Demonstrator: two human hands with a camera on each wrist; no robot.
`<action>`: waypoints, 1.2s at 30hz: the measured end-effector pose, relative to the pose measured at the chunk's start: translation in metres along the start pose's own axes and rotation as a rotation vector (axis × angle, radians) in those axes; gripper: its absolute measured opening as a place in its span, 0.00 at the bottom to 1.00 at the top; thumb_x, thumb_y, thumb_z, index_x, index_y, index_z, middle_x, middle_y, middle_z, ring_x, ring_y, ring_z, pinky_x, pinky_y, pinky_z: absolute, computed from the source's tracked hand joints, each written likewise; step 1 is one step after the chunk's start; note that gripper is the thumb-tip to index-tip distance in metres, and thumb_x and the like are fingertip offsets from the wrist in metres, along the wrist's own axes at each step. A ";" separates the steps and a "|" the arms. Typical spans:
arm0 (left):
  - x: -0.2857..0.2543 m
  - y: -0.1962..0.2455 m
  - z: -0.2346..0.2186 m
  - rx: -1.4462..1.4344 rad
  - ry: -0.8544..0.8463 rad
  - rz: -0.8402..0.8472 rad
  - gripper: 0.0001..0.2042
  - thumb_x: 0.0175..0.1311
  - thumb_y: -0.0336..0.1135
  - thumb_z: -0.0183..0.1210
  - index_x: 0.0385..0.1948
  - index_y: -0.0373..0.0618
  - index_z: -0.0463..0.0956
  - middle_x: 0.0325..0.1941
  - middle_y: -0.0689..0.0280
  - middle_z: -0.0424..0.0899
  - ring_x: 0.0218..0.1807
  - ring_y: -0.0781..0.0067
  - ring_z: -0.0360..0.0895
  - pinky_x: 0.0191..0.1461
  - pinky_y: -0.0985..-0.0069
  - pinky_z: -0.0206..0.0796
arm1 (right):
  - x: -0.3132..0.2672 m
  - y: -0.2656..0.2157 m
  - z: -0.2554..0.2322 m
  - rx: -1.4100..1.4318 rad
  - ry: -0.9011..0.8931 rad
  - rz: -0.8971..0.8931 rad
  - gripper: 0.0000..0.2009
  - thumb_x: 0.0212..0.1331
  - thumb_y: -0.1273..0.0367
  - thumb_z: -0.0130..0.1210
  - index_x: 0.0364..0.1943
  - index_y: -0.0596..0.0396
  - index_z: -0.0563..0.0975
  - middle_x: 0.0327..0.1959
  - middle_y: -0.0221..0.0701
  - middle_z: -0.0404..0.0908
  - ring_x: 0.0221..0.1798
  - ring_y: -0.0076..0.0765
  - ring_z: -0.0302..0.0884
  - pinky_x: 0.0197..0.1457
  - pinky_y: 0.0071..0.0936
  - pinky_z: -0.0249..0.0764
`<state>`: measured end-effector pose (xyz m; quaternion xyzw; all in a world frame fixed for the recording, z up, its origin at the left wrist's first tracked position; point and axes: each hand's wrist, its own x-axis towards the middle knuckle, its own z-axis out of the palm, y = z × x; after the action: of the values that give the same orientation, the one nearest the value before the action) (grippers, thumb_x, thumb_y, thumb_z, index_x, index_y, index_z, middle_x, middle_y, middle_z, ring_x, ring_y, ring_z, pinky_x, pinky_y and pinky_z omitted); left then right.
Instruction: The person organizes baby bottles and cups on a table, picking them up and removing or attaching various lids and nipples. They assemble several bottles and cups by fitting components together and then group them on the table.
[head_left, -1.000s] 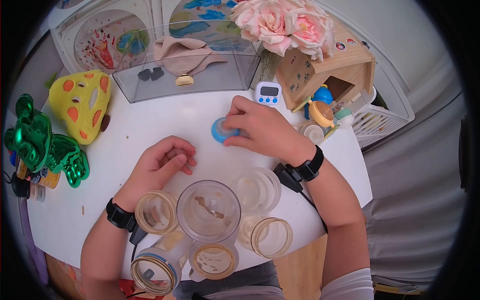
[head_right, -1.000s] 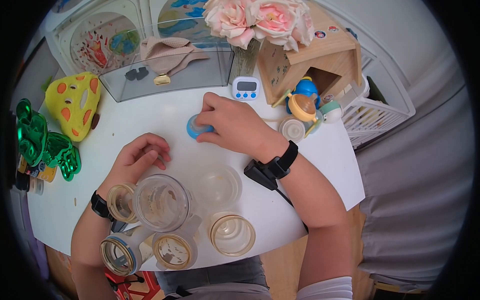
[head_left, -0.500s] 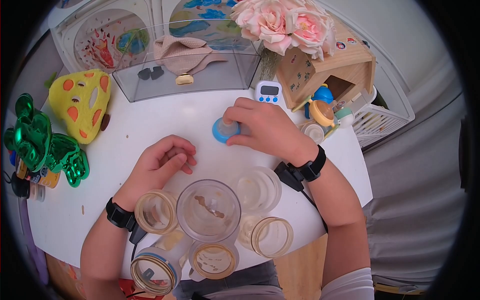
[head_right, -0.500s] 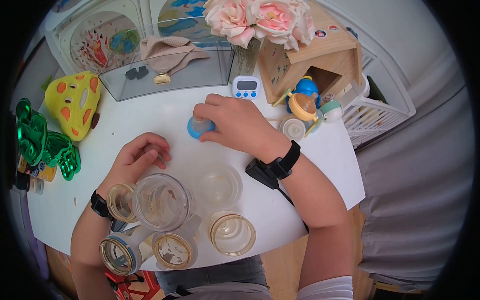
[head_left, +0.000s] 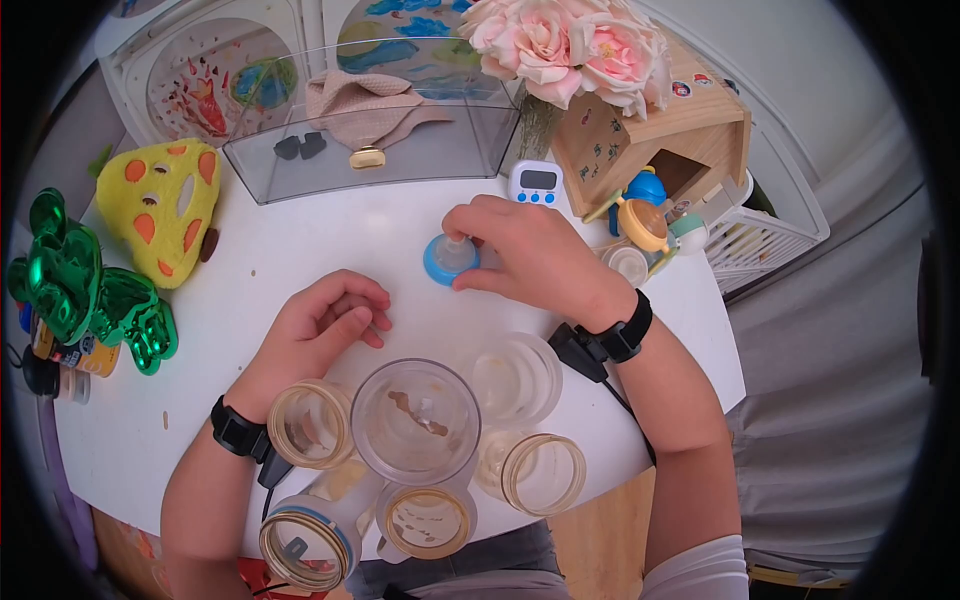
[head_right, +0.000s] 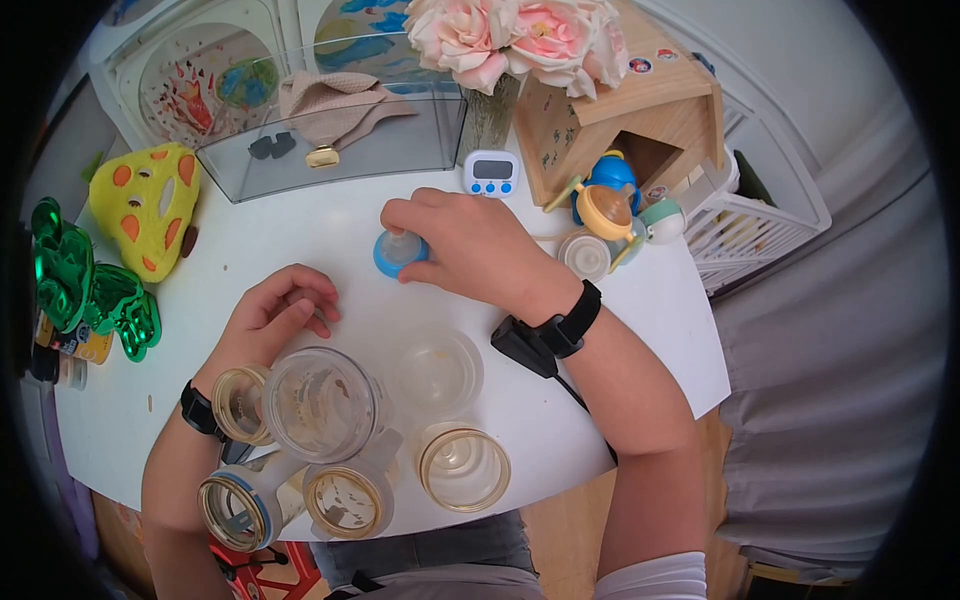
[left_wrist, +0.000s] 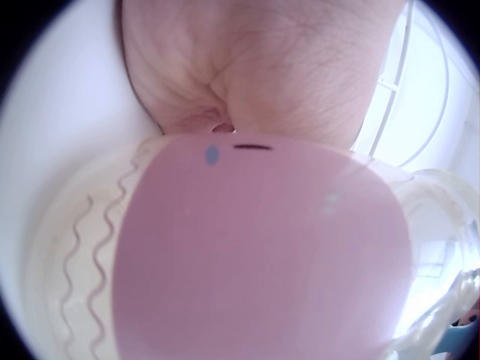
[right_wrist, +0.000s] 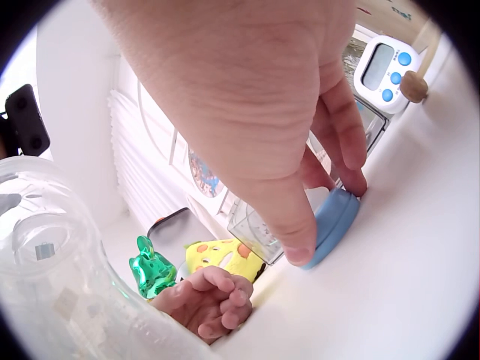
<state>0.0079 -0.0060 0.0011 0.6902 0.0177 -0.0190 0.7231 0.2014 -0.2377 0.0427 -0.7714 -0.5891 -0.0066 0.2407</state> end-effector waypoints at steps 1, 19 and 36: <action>0.000 0.000 0.000 0.000 0.001 -0.001 0.10 0.83 0.35 0.56 0.55 0.41 0.78 0.53 0.65 0.82 0.55 0.72 0.81 0.59 0.71 0.77 | 0.000 0.001 0.001 0.000 0.000 0.000 0.22 0.52 0.65 0.76 0.50 0.47 0.77 0.42 0.32 0.84 0.46 0.48 0.85 0.45 0.42 0.80; 0.000 0.002 0.003 0.010 0.018 -0.006 0.08 0.82 0.31 0.54 0.53 0.40 0.78 0.51 0.65 0.82 0.54 0.74 0.81 0.58 0.72 0.76 | -0.002 0.002 0.001 -0.044 0.004 -0.026 0.15 0.55 0.65 0.74 0.46 0.49 0.87 0.48 0.30 0.87 0.47 0.45 0.87 0.49 0.39 0.83; 0.000 0.001 0.004 0.024 0.028 0.001 0.09 0.83 0.33 0.54 0.53 0.40 0.78 0.49 0.66 0.82 0.53 0.74 0.80 0.58 0.72 0.75 | -0.003 0.005 0.004 -0.015 -0.091 0.014 0.09 0.62 0.60 0.69 0.42 0.45 0.86 0.46 0.30 0.78 0.50 0.40 0.82 0.48 0.38 0.81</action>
<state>0.0078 -0.0098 0.0021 0.6992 0.0273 -0.0095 0.7144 0.2034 -0.2396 0.0362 -0.7766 -0.5942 0.0260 0.2079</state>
